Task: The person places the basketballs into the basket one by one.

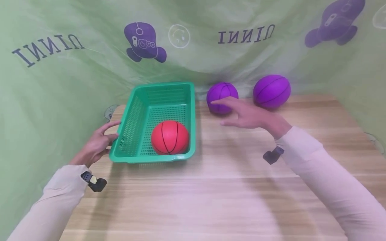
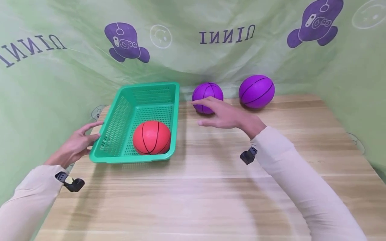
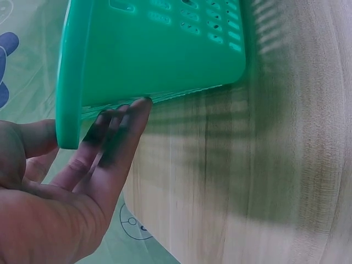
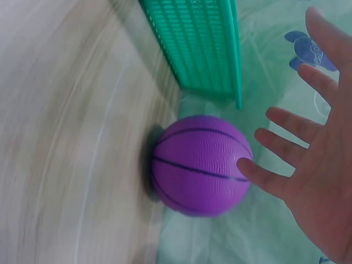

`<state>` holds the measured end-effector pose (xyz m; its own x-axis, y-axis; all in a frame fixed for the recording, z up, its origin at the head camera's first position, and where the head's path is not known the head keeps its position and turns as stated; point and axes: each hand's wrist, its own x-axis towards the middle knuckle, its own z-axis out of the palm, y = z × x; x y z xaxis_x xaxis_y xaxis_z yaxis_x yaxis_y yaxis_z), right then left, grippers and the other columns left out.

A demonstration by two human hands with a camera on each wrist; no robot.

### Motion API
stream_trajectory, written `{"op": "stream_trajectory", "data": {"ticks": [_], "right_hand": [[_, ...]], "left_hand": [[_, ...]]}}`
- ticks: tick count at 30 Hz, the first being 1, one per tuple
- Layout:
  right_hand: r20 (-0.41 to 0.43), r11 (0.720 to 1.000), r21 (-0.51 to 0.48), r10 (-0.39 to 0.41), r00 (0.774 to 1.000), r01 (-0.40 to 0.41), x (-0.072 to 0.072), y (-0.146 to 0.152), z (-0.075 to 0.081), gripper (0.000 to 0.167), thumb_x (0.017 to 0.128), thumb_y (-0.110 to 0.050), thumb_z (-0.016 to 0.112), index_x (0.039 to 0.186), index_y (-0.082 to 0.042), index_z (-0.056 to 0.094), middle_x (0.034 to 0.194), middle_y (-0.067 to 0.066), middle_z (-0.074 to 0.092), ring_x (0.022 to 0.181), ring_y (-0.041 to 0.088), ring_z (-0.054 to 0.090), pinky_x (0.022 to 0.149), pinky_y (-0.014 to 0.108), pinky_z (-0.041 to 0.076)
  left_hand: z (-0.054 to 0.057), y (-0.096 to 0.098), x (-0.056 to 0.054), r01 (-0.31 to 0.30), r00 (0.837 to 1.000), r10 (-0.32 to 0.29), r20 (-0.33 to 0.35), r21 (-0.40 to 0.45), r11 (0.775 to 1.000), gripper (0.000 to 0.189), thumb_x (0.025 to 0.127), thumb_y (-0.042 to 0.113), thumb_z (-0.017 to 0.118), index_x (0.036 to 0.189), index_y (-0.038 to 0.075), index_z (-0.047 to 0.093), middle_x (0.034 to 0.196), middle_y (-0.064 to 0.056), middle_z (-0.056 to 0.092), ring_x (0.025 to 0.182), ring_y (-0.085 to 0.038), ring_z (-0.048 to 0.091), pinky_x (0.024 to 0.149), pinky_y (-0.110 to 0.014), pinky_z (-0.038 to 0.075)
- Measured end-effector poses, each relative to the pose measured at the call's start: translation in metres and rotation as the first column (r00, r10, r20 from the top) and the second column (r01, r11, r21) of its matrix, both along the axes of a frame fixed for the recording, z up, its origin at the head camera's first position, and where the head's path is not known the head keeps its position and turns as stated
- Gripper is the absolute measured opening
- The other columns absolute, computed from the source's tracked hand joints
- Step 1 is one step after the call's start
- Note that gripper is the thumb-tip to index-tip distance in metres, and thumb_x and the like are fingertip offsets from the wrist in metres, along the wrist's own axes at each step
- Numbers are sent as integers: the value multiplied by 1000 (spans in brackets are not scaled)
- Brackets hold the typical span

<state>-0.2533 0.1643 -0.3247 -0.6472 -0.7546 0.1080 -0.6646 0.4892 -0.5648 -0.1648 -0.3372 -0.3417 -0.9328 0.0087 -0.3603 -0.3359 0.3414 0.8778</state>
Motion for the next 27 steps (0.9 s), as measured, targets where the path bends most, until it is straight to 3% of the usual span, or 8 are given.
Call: {"op": "stream_trajectory", "data": {"ticks": [6, 12, 19, 27], "right_hand": [[16, 998, 7, -58, 998, 58, -2, 12, 8, 76, 92, -40, 73, 154, -13, 38, 153, 8, 38, 140, 27, 34, 112, 52, 31], [44, 994, -11, -111, 993, 112, -7, 29, 9, 84, 92, -37, 74, 158, -16, 28, 157, 11, 34, 139, 34, 36, 109, 57, 33], [24, 982, -26, -187, 982, 188, -8, 61, 13, 82, 90, -32, 76, 157, -13, 32, 151, 17, 40, 131, 39, 43, 103, 60, 36], [21, 978, -31, -204, 979, 205, -6, 90, 19, 82, 89, -23, 77, 156, -7, 32, 156, 16, 34, 141, 38, 31, 109, 65, 27]], "left_hand": [[3, -6, 0, 6, 1000, -6, 0, 1, 1000, 62, 106, 12, 46, 161, 21, 20, 113, -6, 58, 91, -13, 67, 75, -40, 58], [4, -9, -2, -4, 1000, 4, 8, 25, 1000, 62, 106, 10, 45, 161, 21, 19, 104, 0, 64, 89, -13, 68, 71, -39, 59], [-1, -4, -4, 16, 999, -16, 30, -9, 1000, 62, 107, 12, 45, 162, 24, 19, 118, -12, 52, 90, -13, 66, 75, -39, 58], [-4, -4, -3, 8, 1000, -8, 24, -11, 1000, 60, 107, 14, 44, 162, 23, 20, 123, -17, 48, 90, -12, 65, 74, -38, 58]]}}
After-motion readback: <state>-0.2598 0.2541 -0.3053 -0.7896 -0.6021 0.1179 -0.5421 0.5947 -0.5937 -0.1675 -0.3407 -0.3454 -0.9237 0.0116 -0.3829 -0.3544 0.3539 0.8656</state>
